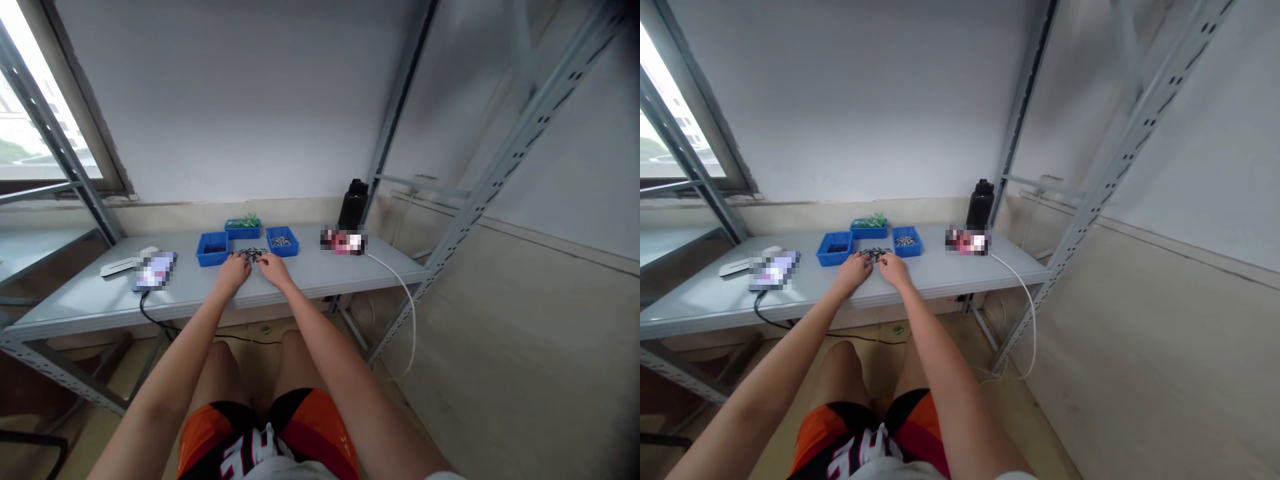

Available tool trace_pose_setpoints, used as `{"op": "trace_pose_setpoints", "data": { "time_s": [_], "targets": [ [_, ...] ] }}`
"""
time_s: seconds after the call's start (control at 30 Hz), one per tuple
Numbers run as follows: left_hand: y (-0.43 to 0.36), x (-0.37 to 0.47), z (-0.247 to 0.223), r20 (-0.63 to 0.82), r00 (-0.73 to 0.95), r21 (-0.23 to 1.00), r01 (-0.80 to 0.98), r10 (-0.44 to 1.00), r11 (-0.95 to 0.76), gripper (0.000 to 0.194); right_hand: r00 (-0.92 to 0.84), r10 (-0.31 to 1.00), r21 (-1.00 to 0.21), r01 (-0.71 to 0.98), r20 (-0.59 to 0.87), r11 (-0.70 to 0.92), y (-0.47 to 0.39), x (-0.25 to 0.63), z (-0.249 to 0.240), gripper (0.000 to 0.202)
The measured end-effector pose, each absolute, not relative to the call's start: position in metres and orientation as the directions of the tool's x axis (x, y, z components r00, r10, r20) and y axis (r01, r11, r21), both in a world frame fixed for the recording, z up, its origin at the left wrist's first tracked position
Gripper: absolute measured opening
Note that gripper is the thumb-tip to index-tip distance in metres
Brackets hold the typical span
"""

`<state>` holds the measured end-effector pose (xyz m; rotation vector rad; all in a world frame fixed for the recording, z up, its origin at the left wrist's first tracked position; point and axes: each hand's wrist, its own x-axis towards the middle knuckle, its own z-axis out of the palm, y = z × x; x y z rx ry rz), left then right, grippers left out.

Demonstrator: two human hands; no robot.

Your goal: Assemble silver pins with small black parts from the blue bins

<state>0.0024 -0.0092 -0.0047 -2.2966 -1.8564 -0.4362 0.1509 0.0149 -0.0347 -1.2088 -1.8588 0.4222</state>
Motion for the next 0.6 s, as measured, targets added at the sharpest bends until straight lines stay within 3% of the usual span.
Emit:
{"op": "trace_pose_setpoints", "data": {
  "time_s": [0.6],
  "targets": [
    [-0.0005, 0.0068, -0.0113, 0.369, 0.057, 0.083, 0.992, 0.928, -0.094, 0.035, -0.165, 0.883, -0.660, 0.607, 0.440, 0.442, 0.0129, 0.1502, -0.0312, 0.022]
  ]
}}
